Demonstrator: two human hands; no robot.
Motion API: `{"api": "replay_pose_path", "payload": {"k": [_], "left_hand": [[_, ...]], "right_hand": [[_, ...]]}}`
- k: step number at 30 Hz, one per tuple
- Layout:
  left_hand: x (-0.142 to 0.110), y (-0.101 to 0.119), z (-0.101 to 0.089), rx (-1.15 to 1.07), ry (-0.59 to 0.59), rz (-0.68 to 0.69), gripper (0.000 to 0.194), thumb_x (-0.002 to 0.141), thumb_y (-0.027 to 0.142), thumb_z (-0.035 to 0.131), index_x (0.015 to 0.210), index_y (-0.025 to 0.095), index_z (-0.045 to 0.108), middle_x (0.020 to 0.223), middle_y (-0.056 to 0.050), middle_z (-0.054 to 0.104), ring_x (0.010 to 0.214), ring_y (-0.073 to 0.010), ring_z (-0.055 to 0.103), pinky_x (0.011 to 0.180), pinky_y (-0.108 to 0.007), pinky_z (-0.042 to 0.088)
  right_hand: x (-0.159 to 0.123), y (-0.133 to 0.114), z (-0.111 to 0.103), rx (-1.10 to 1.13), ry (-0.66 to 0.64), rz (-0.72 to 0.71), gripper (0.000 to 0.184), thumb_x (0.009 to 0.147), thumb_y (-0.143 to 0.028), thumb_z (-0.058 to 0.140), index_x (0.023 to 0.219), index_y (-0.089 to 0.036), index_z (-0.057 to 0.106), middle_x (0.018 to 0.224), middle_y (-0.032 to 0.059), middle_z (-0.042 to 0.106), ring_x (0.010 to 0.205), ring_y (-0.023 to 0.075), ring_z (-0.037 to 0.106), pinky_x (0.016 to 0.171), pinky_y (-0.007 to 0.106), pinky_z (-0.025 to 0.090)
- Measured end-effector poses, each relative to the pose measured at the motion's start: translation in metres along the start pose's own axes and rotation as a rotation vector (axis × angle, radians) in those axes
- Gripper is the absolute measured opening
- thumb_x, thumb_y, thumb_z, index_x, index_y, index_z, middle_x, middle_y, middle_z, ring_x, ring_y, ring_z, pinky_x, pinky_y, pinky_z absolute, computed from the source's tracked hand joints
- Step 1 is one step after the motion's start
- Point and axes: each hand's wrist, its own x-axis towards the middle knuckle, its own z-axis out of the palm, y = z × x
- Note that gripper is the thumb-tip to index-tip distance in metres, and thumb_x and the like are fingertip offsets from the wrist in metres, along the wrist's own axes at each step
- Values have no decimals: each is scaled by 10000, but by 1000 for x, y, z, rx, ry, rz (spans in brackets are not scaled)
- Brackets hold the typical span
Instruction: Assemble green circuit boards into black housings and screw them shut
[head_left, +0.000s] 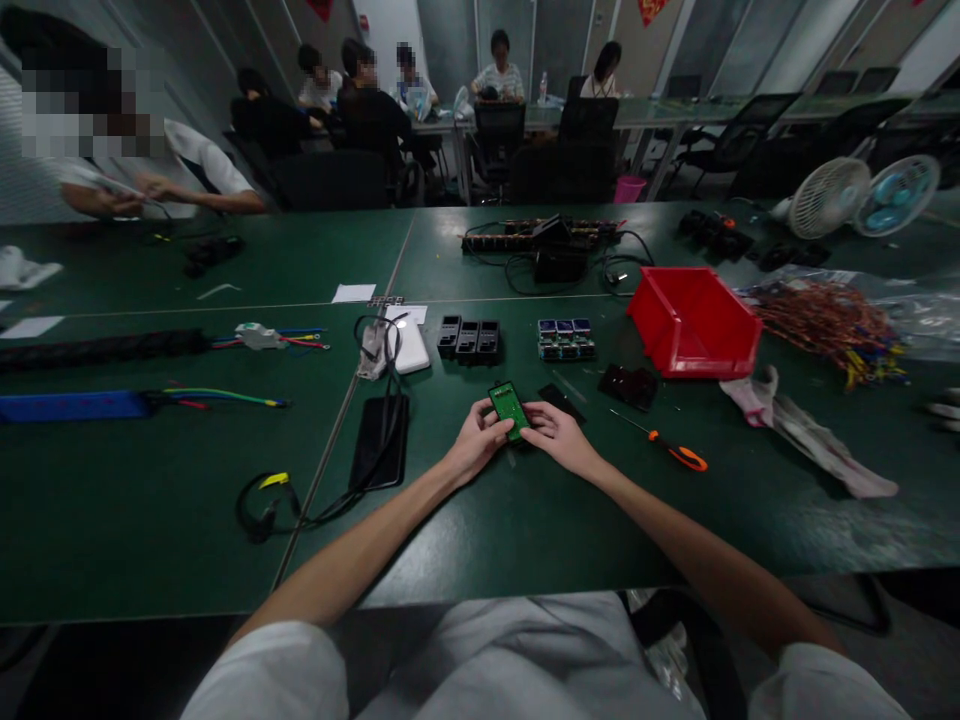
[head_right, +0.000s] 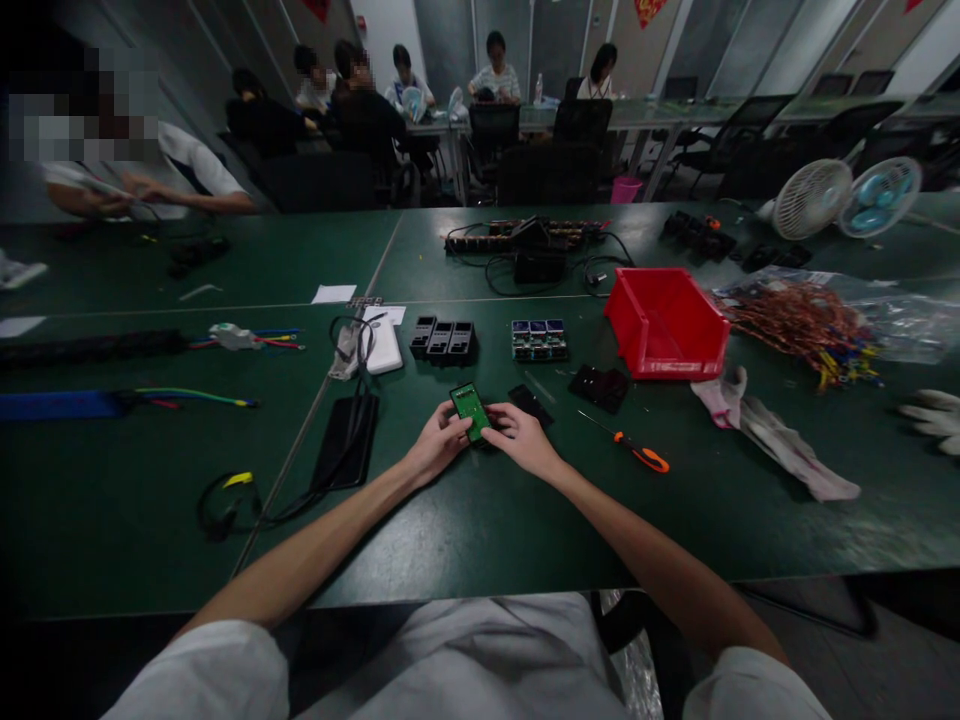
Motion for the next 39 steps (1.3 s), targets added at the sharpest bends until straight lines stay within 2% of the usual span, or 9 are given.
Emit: {"api": "replay_pose_path", "payload": {"k": [4,6,9,13,19,22,26,30,39], "left_hand": [[-1,2,0,-15,-3,-4,475,715,210,734,1107,233,467,1072,-19,636,946,-136,635,936,-386,462],[-1,5,1,-15,-17,-1,498,724,203,724,1146,257,465,1086,-12,623,960,-138,629,961,-424,453],[-4,10,3,7,-62,-26,570,735,220,712,1238,288,451,1078,-21,620,979,-163,624,972,-482,449],[-6,16,4,69,-135,-89,521,741,260,707,1227,205,526,1106,-84,623,1037,-210,608,989,-495,437],[-5,14,3,79,-110,-64,478,730,269,720,1177,167,586,1049,-85,657,1029,-202,613,1002,-468,430],[-5,12,4,103,-119,-55,522,714,262,736,1201,171,572,1121,-101,642,1046,-210,610,1004,-466,428],[-6,10,3,158,-124,-40,567,691,258,756,1218,186,559,1239,-116,589,1076,-221,600,996,-451,437],[-5,8,2,206,-122,-30,578,710,282,743,1239,166,539,1191,-126,610,1054,-222,611,989,-446,443],[-7,11,5,181,-122,-19,584,716,280,736,1251,195,518,1230,-117,591,1061,-221,612,975,-441,457]], "right_hand": [[1,-5,-5,23,35,47,410,733,-331,708,1100,-185,596,977,72,686,915,218,671,854,390,533],[1,-8,-9,28,93,20,376,733,-336,706,1064,-186,613,979,71,685,888,208,670,846,379,532],[2,-11,-15,20,212,-62,307,746,-337,694,1008,-194,626,1058,78,662,932,207,650,869,364,514],[1,-13,-15,-18,292,-110,256,789,-354,646,991,-199,622,1050,83,654,988,230,624,885,378,494],[0,-13,-12,-177,223,-122,286,798,-359,621,1044,-214,612,1076,52,634,1024,226,583,901,373,458],[1,-10,-13,-246,225,-124,280,789,-344,627,1037,-213,620,1063,42,628,1008,227,577,894,370,445],[1,-6,-14,-275,226,-134,272,792,-320,619,1042,-213,616,1048,39,627,989,228,579,881,368,438],[-1,-7,-13,-295,241,-141,243,792,-302,618,1016,-208,617,1020,39,623,962,225,582,862,363,439],[-2,-14,-13,-285,215,-158,226,797,-299,615,1008,-218,616,1028,35,625,1010,229,568,903,368,422]]}}
